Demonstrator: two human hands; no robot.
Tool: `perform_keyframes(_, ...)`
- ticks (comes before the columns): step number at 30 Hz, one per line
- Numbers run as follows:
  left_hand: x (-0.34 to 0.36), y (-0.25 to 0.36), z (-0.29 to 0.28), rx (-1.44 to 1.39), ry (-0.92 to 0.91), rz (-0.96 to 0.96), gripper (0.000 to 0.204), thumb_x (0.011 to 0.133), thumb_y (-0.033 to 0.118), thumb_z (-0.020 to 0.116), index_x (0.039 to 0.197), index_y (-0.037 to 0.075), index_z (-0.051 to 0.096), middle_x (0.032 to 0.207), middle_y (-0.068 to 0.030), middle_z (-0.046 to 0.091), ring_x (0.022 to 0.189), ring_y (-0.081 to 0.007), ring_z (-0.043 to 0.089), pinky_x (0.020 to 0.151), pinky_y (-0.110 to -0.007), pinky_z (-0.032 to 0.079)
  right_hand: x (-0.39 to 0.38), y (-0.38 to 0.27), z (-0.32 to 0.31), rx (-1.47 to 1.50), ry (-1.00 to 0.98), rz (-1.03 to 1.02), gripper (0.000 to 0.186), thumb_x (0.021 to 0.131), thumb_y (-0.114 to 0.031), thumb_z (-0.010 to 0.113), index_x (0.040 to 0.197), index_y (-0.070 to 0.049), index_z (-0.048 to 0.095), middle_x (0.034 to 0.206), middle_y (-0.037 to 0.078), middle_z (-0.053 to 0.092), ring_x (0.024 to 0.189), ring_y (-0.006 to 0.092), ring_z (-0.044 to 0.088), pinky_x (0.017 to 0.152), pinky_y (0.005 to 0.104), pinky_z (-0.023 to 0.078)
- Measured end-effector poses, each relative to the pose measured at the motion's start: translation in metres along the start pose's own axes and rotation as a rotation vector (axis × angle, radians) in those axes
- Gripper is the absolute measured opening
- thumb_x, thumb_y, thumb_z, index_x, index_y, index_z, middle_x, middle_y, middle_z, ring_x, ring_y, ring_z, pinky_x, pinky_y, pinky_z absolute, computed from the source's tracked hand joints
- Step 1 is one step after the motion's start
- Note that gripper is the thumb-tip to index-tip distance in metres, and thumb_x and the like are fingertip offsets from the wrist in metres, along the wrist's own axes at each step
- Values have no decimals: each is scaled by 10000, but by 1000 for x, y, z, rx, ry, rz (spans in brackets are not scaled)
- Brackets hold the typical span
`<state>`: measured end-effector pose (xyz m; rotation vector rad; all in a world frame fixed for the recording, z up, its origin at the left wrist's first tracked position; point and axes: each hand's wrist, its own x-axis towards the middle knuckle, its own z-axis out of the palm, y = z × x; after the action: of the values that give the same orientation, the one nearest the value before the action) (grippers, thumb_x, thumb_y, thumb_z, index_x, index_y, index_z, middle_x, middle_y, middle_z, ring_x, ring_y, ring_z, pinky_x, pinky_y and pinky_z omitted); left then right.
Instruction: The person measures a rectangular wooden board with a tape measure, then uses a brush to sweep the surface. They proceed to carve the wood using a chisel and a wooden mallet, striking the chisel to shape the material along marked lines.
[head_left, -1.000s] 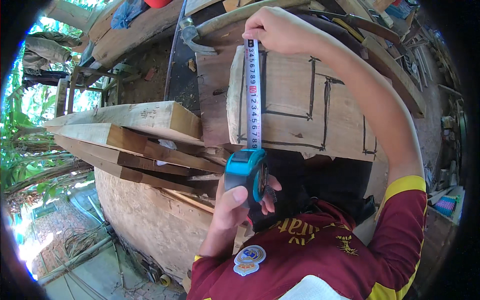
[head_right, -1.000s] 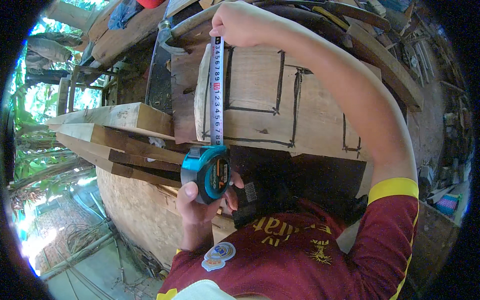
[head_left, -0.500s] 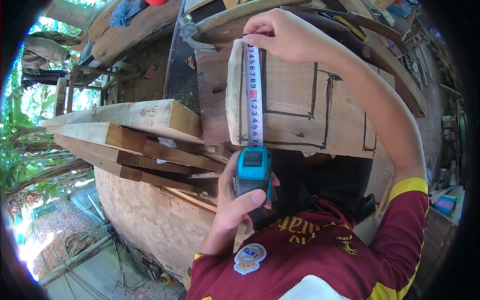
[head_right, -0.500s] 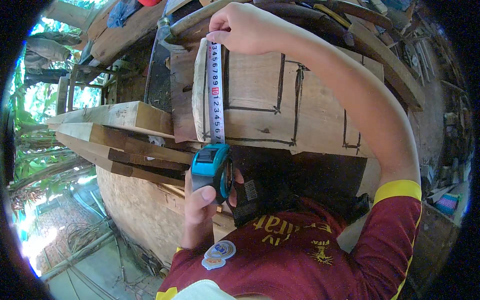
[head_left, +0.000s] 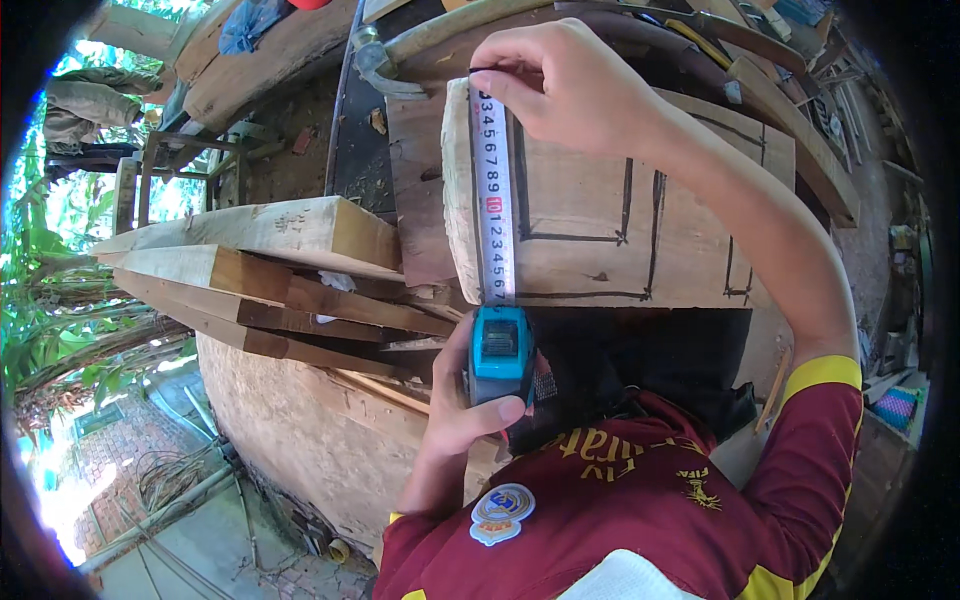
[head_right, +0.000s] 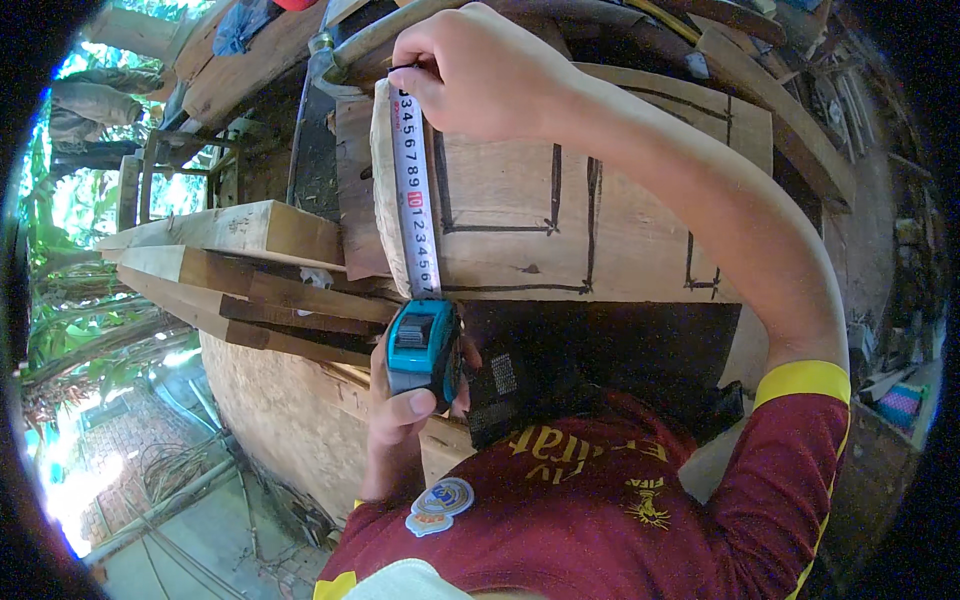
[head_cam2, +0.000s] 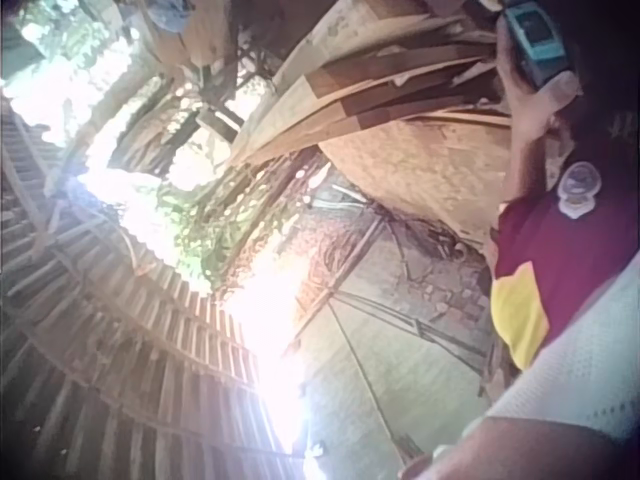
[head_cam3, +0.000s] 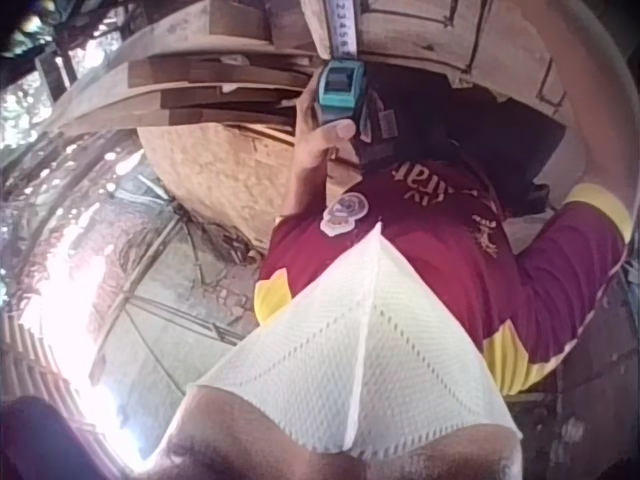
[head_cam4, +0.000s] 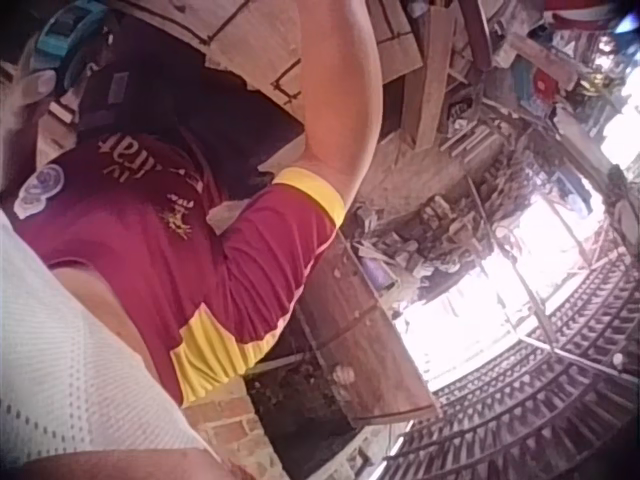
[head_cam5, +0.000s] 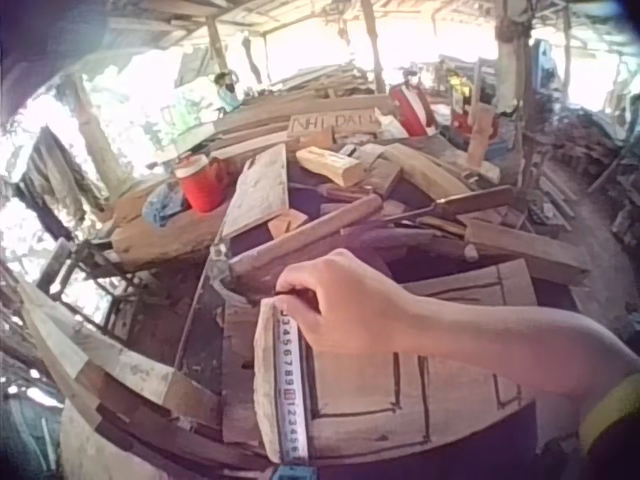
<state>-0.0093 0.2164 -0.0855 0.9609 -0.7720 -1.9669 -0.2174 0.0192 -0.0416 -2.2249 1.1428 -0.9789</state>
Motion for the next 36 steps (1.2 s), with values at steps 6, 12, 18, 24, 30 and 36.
perform_keyframes(6,4,-8,-4,14,-13,43,799,629,257,828,1273,-36,456,1040,-165,625,839,-164,634,663,-266,553,-2,3,-4,92,-29,-6,266,925,-144,652,1124,30,670,910,151,718,754,154,661,717,279,517)
perform_keyframes(12,3,-9,0,-58,-6,32,807,630,244,820,1289,-38,449,1049,-164,621,831,-162,634,651,-264,547,1,0,-16,104,37,-118,129,833,-95,638,871,8,707,772,223,675,743,341,685,694,399,519)
perform_keyframes(18,2,-7,3,-102,19,35,807,648,250,807,1305,-40,438,1041,-175,612,784,-159,628,615,-258,539,-8,3,-15,-105,-111,-49,387,926,-212,658,1256,-12,623,1027,160,715,885,223,675,820,333,520)
perform_keyframes(24,2,-4,8,-116,42,56,774,688,287,774,1300,-46,438,1025,-183,607,727,-158,617,580,-249,526,-32,8,-29,-415,-207,-139,656,925,-298,638,1479,-70,369,1267,206,589,1131,366,565,989,414,427)
perform_keyframes(30,2,-5,5,-117,67,52,745,700,301,763,1282,-50,456,1020,-187,609,685,-158,614,540,-249,515,-72,8,-40,-435,-109,189,730,893,-386,672,1480,-79,364,1301,224,560,1188,392,540,1034,439,404)
perform_keyframes(36,3,-4,4,-35,102,65,826,707,452,708,1321,-38,453,968,-232,603,551,-204,594,453,-269,506,-98,12,-66,-467,-17,211,706,873,-426,681,1375,16,456,1242,262,580,1163,404,555,1010,443,430)
